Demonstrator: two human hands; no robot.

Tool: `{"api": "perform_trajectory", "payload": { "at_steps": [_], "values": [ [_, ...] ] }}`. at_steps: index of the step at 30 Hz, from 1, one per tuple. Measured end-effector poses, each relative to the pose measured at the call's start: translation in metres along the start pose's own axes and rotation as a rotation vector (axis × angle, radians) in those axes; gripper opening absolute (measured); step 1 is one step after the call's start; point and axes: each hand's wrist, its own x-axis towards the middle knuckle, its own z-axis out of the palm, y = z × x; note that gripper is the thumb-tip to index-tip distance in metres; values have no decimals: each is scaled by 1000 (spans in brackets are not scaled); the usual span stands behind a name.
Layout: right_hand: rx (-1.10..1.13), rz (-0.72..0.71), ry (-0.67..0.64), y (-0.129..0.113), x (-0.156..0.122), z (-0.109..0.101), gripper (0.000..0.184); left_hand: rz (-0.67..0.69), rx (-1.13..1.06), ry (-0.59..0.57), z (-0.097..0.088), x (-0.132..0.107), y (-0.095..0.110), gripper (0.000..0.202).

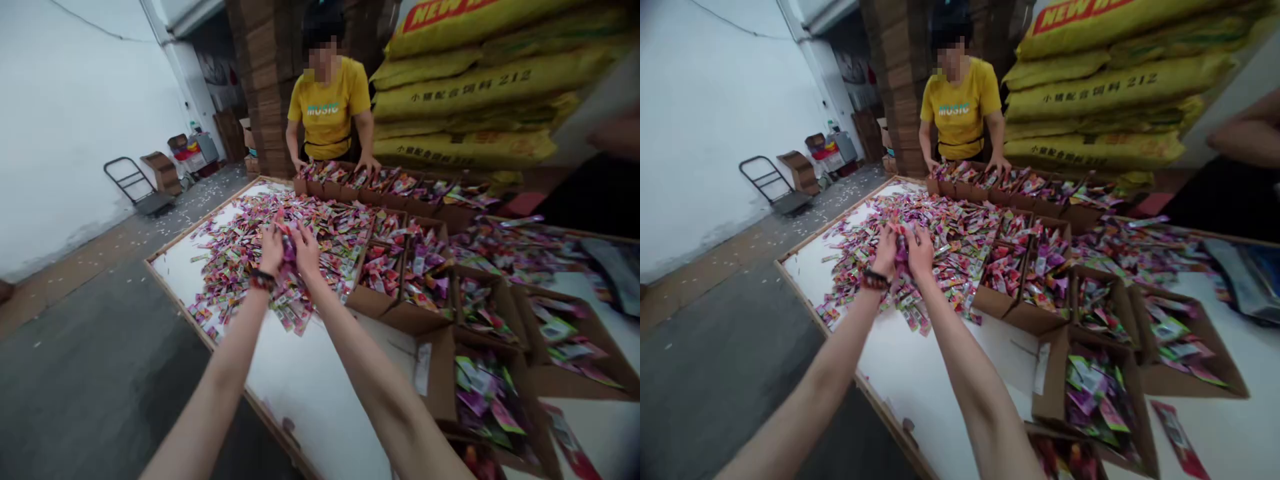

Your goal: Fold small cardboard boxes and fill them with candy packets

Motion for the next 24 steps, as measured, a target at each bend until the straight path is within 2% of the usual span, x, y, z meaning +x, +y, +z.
{"api": "perform_trajectory", "payload": {
  "at_steps": [1,2,3,4,5,7,9,10,11,12,13,14,15,17,19,20,21,22,24],
  "values": [
    [-21,30,69,9,15,15,48,-30,48,-35,-13,37,-16,38],
    [-34,49,124,19,17,19,45,-57,72,-58,-23,62,-32,35],
    [-40,47,159,29,7,16,42,-85,97,-86,-32,76,-50,33],
    [-41,22,161,38,-14,6,38,-112,113,-120,-39,78,-68,31],
    [-41,-18,137,45,-43,-9,32,-126,128,-151,-45,70,-87,29],
    [-79,-100,69,50,-114,-46,20,-149,151,-205,-51,33,-128,30],
    [-163,-140,103,49,-181,-95,16,-166,167,-289,-46,-22,-169,32],
    [-227,-126,193,47,-211,-125,16,-182,178,-358,-39,-54,-190,31],
    [-311,-80,338,47,-239,-161,17,-204,190,-425,-29,-88,-209,30],
    [-412,6,518,48,-268,-200,19,-272,176,-490,-17,-124,-225,30],
    [-522,124,722,50,-297,-241,24,-360,126,-605,-4,-162,-236,32],
    [-644,282,928,55,-327,-282,31,-453,66,-706,7,-200,-243,33],
    [-742,486,1066,62,-355,-320,44,-510,-8,-758,18,-238,-243,36],
    [-816,679,1173,87,-402,-379,68,-578,-78,-840,37,-303,-223,38],
    [-839,791,1169,122,-430,-410,89,-536,-122,-928,50,-344,-181,40],
    [-872,844,1090,141,-439,-416,97,-482,-131,-965,55,-354,-153,40],
    [-932,888,941,157,-445,-419,103,-413,-130,-986,58,-358,-123,40],
    [-1018,905,728,172,-449,-420,107,-336,-127,-984,61,-359,-90,39],
    [-1224,853,233,191,-454,-427,112,-158,-142,-948,67,-356,-24,33]
  ]
}}
